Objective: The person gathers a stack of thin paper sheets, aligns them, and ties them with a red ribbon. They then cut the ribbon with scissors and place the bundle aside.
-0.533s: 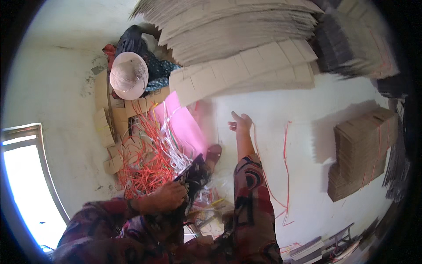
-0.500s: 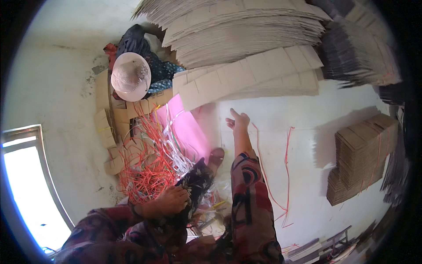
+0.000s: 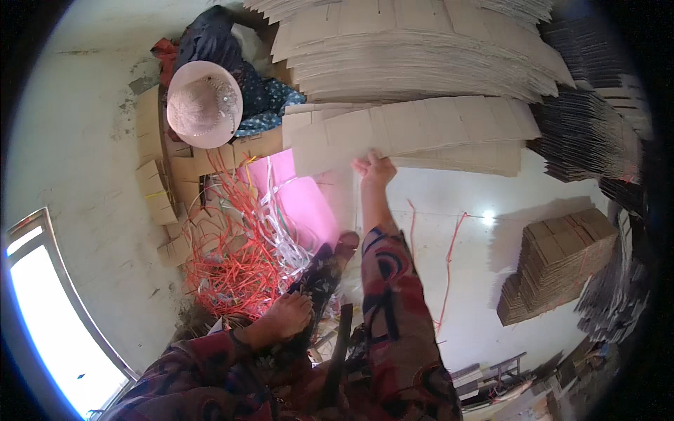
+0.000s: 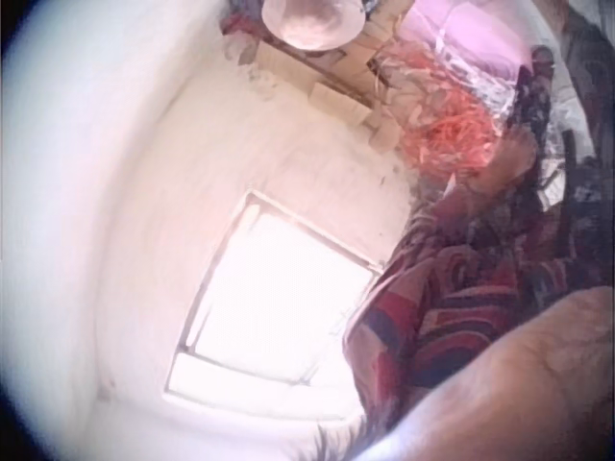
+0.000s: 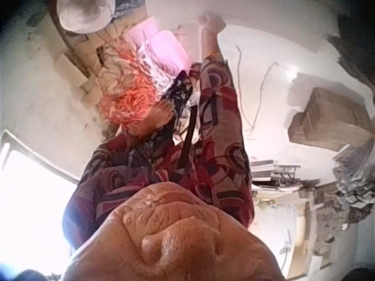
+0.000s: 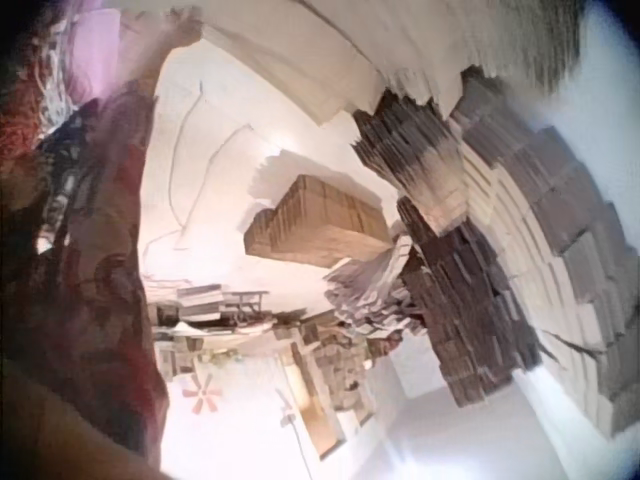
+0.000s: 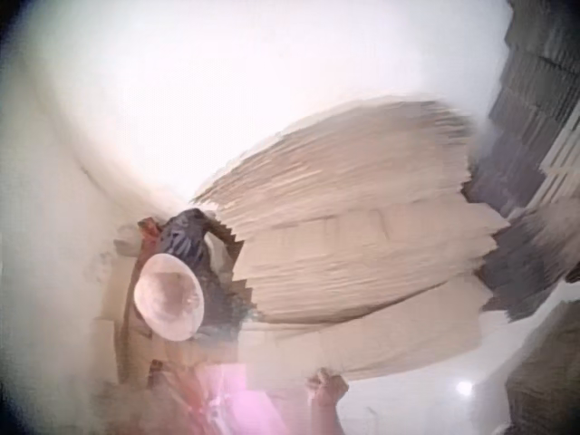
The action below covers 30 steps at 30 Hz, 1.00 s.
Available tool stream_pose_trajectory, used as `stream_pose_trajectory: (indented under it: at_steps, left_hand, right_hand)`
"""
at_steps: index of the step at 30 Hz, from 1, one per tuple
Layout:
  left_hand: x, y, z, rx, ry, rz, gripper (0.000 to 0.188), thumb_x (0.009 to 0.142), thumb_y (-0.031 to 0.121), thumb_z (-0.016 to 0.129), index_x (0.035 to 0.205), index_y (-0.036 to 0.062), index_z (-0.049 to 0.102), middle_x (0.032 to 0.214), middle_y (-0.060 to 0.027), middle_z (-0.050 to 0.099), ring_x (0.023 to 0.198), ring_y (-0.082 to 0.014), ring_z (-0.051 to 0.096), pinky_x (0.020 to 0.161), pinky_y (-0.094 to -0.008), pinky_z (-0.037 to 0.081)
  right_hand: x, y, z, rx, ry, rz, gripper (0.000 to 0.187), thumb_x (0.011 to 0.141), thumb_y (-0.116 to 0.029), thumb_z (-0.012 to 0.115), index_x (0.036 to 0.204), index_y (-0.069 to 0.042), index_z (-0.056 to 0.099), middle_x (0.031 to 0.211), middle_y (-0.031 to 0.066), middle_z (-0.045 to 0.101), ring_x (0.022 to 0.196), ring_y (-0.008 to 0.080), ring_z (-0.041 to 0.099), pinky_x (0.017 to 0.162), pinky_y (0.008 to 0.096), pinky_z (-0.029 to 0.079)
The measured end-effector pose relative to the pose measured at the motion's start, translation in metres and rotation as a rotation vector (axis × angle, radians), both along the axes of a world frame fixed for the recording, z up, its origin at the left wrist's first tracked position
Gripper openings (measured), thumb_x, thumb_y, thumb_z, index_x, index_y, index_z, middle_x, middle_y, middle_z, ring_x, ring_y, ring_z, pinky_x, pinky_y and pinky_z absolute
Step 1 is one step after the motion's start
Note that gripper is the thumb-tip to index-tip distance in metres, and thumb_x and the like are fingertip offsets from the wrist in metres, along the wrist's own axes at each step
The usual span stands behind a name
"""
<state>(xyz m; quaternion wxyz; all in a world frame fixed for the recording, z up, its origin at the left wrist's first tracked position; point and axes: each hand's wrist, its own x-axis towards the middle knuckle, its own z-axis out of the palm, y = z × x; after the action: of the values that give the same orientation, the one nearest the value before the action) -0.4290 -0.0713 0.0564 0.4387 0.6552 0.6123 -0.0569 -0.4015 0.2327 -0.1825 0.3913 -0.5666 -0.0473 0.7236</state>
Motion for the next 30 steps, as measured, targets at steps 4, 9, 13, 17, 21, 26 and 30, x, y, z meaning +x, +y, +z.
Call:
stream_pose_trajectory:
  at_steps: [4, 9, 13, 17, 21, 26, 30]
  left_hand:
    - [0.005, -0.004, -0.013, 0.044, -0.019, -0.029, 0.025, 0.076, 0.021, 0.057, 0.092, 0.0019, 0.058, 0.092, -0.0115, 0.057, 0.088, -0.0281, 0.055, 0.076, -0.0388, 0.046]
    - [0.011, 0.021, -0.022, 0.024, -0.006, 0.0, 0.027, 0.077, 0.021, 0.057, 0.092, 0.0, 0.058, 0.099, -0.0145, 0.059, 0.092, -0.0305, 0.056, 0.082, -0.0414, 0.046]
    - [0.019, 0.044, -0.019, -0.03, 0.012, 0.097, 0.028, 0.081, 0.023, 0.055, 0.098, 0.0012, 0.057, 0.099, -0.0159, 0.059, 0.092, -0.0324, 0.057, 0.083, -0.0419, 0.046]
    - [0.021, 0.075, -0.013, -0.03, -0.095, 0.137, 0.042, 0.079, 0.026, 0.062, 0.112, 0.0012, 0.055, 0.11, -0.0183, 0.059, 0.102, -0.0341, 0.055, 0.089, -0.0419, 0.044]
    - [-0.006, 0.19, 0.018, 0.244, 0.041, 0.339, 0.058, 0.075, 0.018, 0.07, 0.125, -0.0021, 0.046, 0.122, -0.0211, 0.052, 0.115, -0.0367, 0.048, 0.098, -0.042, 0.038]
    - [-0.068, 0.367, 0.024, 0.744, 0.269, 0.157, 0.084, 0.071, 0.012, 0.072, 0.139, -0.0017, 0.025, 0.14, -0.0212, 0.033, 0.13, -0.038, 0.03, 0.108, -0.0428, 0.025]
    - [-0.089, 0.483, -0.002, 0.79, 0.261, 0.052, 0.102, 0.064, 0.02, 0.078, 0.143, 0.0019, 0.016, 0.145, -0.0212, 0.024, 0.135, -0.0378, 0.02, 0.109, -0.0451, 0.021]
  right_hand:
    - [-0.015, -0.019, 0.021, 0.047, 0.079, -0.081, 0.022, 0.081, 0.003, 0.056, 0.103, 0.007, 0.052, 0.076, 0.0173, 0.059, 0.053, 0.0326, 0.061, 0.049, 0.0497, 0.056]
    - [-0.017, -0.01, -0.001, -0.287, 0.266, -0.013, 0.027, 0.083, -0.003, 0.059, 0.107, 0.006, 0.051, 0.076, 0.0181, 0.059, 0.061, 0.0308, 0.064, 0.052, 0.0465, 0.058]
    - [0.008, -0.021, 0.007, -0.284, 0.278, 0.362, 0.028, 0.083, -0.008, 0.061, 0.105, 0.007, 0.051, 0.093, 0.0216, 0.057, 0.073, 0.0381, 0.064, 0.067, 0.0539, 0.057]
    - [0.036, 0.006, 0.029, -0.295, 0.111, 0.382, 0.036, 0.081, -0.011, 0.064, 0.11, 0.004, 0.049, 0.091, 0.0182, 0.057, 0.077, 0.0347, 0.063, 0.07, 0.0517, 0.055]
    - [0.079, 0.05, 0.064, -0.144, 0.313, 0.02, 0.038, 0.082, -0.015, 0.065, 0.115, -0.002, 0.05, 0.093, 0.0109, 0.058, 0.083, 0.0251, 0.059, 0.077, 0.0445, 0.052]
    - [0.098, 0.139, 0.074, -0.065, 0.4, -0.213, 0.038, 0.083, -0.012, 0.062, 0.119, -0.009, 0.048, 0.093, 0.003, 0.057, 0.088, 0.0178, 0.055, 0.081, 0.0429, 0.048]
    - [0.09, 0.18, 0.049, 0.014, 0.4, -0.325, 0.032, 0.083, -0.018, 0.063, 0.111, -0.01, 0.05, 0.101, 0.0066, 0.056, 0.102, 0.023, 0.05, 0.088, 0.0495, 0.044]
